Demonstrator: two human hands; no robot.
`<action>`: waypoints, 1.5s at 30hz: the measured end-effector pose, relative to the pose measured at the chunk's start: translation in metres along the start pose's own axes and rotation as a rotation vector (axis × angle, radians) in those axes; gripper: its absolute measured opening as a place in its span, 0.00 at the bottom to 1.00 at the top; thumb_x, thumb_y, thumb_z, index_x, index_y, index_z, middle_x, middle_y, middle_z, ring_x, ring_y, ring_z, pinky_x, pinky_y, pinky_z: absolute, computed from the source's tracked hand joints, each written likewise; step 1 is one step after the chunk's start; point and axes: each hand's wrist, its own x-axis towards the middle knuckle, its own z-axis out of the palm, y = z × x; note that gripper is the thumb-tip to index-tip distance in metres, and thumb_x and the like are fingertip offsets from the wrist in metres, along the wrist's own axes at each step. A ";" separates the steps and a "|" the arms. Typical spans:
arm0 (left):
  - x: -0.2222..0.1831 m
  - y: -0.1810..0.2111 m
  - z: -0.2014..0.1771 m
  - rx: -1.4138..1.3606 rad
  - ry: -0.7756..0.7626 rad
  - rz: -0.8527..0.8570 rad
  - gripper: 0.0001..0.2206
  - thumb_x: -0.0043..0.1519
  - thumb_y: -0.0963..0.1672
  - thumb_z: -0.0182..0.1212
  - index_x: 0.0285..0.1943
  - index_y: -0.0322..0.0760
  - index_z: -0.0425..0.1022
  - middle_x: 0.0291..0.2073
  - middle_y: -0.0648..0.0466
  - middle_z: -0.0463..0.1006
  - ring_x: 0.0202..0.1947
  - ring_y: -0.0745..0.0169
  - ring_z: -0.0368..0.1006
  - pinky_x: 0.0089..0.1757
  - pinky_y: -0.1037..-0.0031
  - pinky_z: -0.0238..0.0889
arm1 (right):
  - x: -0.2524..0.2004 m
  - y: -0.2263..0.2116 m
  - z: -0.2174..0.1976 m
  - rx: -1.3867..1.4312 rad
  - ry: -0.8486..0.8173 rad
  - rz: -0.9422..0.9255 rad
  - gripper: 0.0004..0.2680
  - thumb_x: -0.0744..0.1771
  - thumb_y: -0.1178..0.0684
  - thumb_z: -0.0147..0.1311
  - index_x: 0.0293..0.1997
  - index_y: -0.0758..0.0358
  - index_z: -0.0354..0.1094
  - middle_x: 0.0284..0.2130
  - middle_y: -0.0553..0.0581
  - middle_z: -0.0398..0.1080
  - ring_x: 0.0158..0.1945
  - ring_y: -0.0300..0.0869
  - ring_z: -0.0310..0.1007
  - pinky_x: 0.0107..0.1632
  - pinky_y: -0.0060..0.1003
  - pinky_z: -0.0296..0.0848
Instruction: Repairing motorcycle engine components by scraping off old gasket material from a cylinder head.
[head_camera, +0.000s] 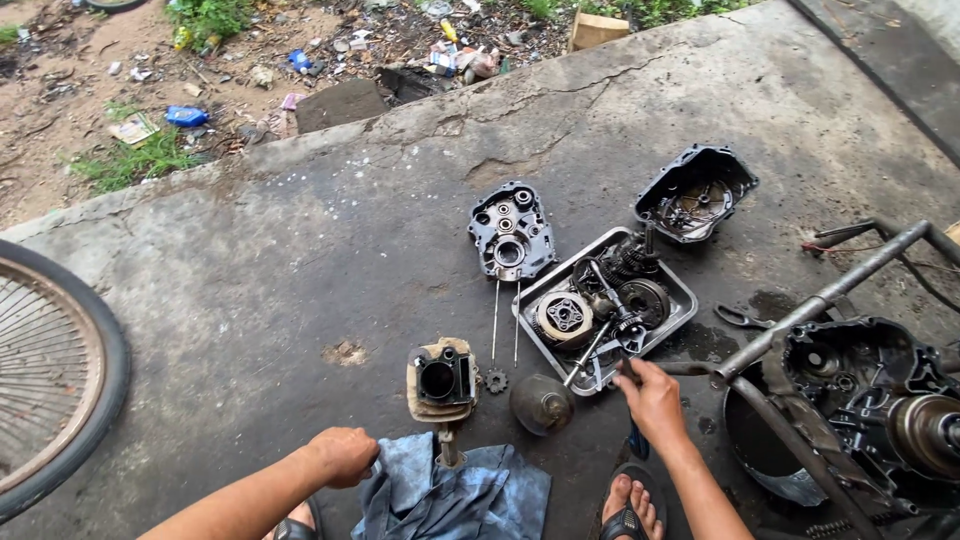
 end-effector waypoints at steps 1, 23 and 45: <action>-0.003 0.004 -0.006 0.010 0.006 -0.014 0.12 0.61 0.49 0.65 0.43 0.37 0.81 0.42 0.42 0.82 0.47 0.39 0.78 0.47 0.54 0.73 | 0.009 -0.011 0.001 0.026 0.073 -0.011 0.08 0.63 0.58 0.63 0.42 0.69 0.74 0.35 0.63 0.76 0.34 0.53 0.78 0.39 0.43 0.74; 0.007 0.024 0.016 0.010 0.072 0.073 0.17 0.60 0.52 0.66 0.43 0.33 0.82 0.41 0.37 0.82 0.47 0.38 0.79 0.47 0.54 0.73 | -0.045 -0.155 -0.054 -0.212 -0.264 -0.276 0.19 0.62 0.44 0.65 0.55 0.58 0.67 0.40 0.58 0.73 0.35 0.51 0.82 0.37 0.45 0.82; 0.011 0.045 0.004 0.031 0.015 0.092 0.18 0.62 0.52 0.66 0.46 0.31 0.81 0.45 0.37 0.81 0.50 0.38 0.78 0.49 0.55 0.72 | -0.091 -0.022 -0.134 -0.519 0.233 0.299 0.23 0.64 0.38 0.65 0.61 0.62 0.71 0.48 0.69 0.76 0.46 0.60 0.81 0.49 0.51 0.80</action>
